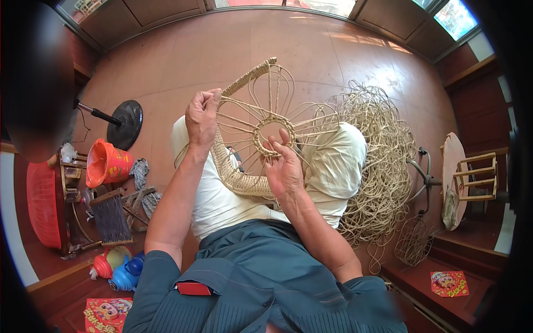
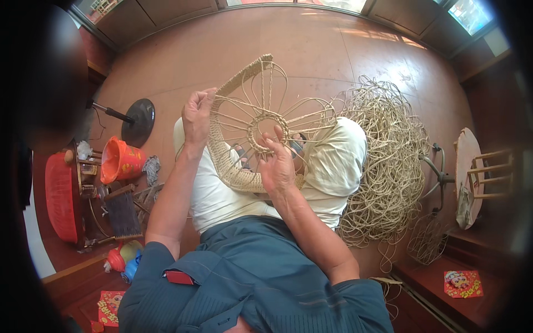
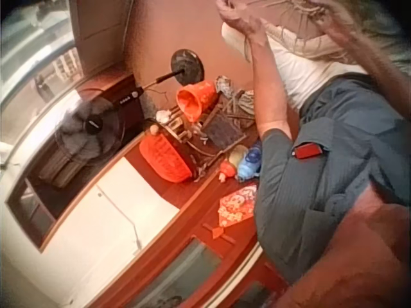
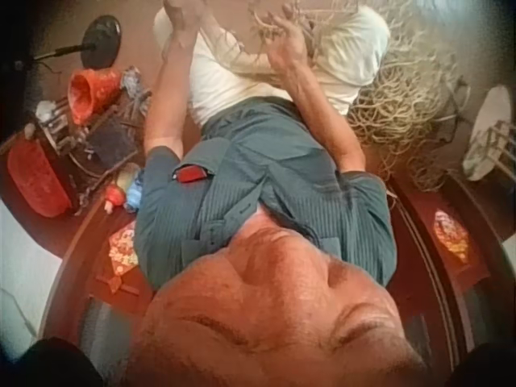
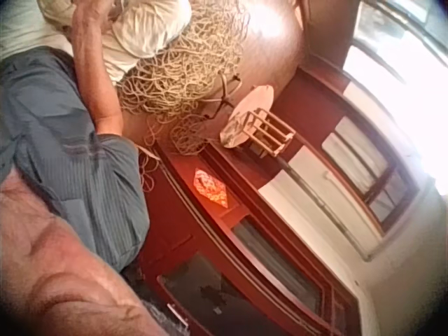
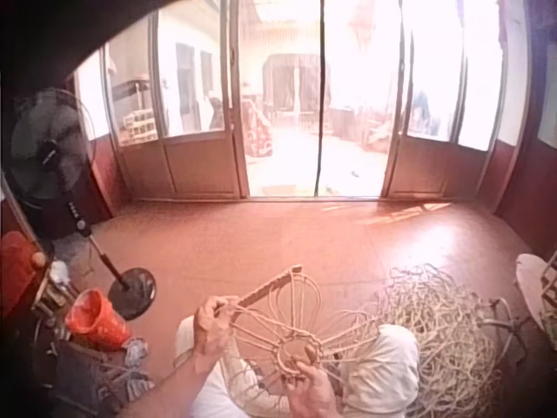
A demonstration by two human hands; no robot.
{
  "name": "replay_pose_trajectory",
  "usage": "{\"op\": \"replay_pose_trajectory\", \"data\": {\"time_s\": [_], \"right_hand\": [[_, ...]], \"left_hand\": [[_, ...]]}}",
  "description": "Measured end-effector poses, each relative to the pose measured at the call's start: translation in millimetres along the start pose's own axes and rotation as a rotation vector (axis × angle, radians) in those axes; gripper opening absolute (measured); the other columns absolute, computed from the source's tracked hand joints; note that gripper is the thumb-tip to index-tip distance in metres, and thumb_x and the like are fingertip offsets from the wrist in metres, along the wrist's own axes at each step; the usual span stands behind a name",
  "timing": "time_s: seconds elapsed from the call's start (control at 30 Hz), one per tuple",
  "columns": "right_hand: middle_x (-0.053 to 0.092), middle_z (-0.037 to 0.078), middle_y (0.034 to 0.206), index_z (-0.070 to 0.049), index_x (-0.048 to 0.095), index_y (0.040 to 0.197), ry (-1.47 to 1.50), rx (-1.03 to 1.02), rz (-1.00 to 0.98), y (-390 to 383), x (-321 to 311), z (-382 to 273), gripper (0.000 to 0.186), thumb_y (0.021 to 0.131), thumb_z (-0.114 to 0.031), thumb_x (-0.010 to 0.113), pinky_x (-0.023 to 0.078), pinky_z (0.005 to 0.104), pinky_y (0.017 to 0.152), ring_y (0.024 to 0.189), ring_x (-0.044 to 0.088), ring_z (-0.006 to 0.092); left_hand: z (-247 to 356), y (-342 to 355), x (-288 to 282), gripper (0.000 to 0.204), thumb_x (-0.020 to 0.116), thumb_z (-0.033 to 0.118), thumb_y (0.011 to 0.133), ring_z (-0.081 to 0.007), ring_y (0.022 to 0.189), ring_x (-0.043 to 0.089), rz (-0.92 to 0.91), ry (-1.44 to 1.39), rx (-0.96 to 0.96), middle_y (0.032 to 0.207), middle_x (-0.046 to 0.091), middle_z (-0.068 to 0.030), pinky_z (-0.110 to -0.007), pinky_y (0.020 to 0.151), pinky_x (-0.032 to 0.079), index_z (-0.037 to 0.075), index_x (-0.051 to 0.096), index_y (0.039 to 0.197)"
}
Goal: Manually weaving a basket using thin strips of natural material.
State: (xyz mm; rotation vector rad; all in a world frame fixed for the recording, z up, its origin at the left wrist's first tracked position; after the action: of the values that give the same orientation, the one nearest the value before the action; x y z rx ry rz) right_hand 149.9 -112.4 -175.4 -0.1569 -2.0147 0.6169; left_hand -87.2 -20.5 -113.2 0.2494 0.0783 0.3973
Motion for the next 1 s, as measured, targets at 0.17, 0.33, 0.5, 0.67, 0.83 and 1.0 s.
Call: {"op": "replay_pose_trajectory", "data": {"time_s": [0.17,0.33,0.5,0.67,0.83,1.0], "right_hand": [[0.04,0.013,0.172,-0.019,0.033,0.173,-0.198,0.026,0.086,-18.6,11.5,-9.2,0.081,0.102,-0.011,0.071,0.037,0.0556,0.127,0.15,0.049,0.0287],[0.035,0.017,0.176,-0.01,0.027,0.176,-0.404,0.07,0.041,-40.0,-3.7,-17.5,0.083,0.105,-0.016,0.07,0.046,0.0577,0.122,0.155,0.046,0.0327],[0.069,0.018,0.149,0.005,0.046,0.167,-1.032,0.006,-0.053,-64.2,12.2,-74.1,0.072,0.103,-0.014,0.074,0.063,0.0458,0.104,0.12,0.076,0.0329],[0.075,0.015,0.133,-0.01,0.07,0.148,-1.698,-0.885,-0.142,-46.4,67.2,-109.2,0.051,0.097,-0.013,0.078,0.058,0.0473,0.102,0.112,0.076,0.0308],[0.072,0.014,0.142,-0.011,0.068,0.151,-1.918,-1.264,-0.193,-6.9,65.4,-99.3,0.057,0.096,-0.015,0.079,0.047,0.051,0.118,0.129,0.069,0.0314],[0.062,0.019,0.155,-0.005,0.058,0.161,-2.009,-1.25,-0.332,-5.3,57.4,-87.1,0.071,0.095,-0.018,0.08,0.045,0.0505,0.12,0.138,0.064,0.0331]], "left_hand": [[3.1,2.1,-0.7,0.026,0.076,0.023,0.112,-0.0094,0.098,0.067,-0.019,0.017,-0.021,0.122,0.081,-0.0122,-0.028,0.09,0.058,0.0,0.07,0.102],[-0.8,6.6,-3.7,0.025,0.075,0.023,0.112,-0.0103,0.102,0.069,-0.038,-0.021,-0.033,0.124,0.081,-0.0145,-0.029,0.093,0.058,0.0,0.071,0.102],[-1.3,9.2,-3.2,0.025,0.075,0.022,0.112,-0.0115,0.102,0.071,-0.032,-0.016,-0.026,0.123,0.081,-0.0151,-0.03,0.094,0.06,0.0,0.071,0.102],[-1.3,12.4,-5.3,0.026,0.076,0.023,0.111,-0.0106,0.098,0.07,-0.037,0.016,0.004,0.12,0.082,-0.0127,-0.031,0.09,0.06,0.001,0.072,0.1],[-1.3,18.4,-6.7,0.03,0.079,0.028,0.109,-0.0068,0.085,0.065,-0.07,0.152,-0.023,0.097,0.08,-0.0019,-0.029,0.077,0.055,0.001,0.075,0.097],[19.5,41.9,-8.2,0.028,0.081,0.031,0.107,-0.0065,0.079,0.064,-0.174,0.325,-0.019,0.085,0.075,-0.0002,-0.029,0.075,0.054,0.004,0.078,0.1]]}}
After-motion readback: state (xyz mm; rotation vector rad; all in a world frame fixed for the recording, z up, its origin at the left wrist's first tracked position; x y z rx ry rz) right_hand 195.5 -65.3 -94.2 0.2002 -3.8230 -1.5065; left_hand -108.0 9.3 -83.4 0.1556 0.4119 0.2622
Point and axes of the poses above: each hand's wrist, its own y-axis towards the middle knuckle, its own x-axis out of the palm, z = x × y, the point moved 6 cm from there along y, towards the middle knuckle
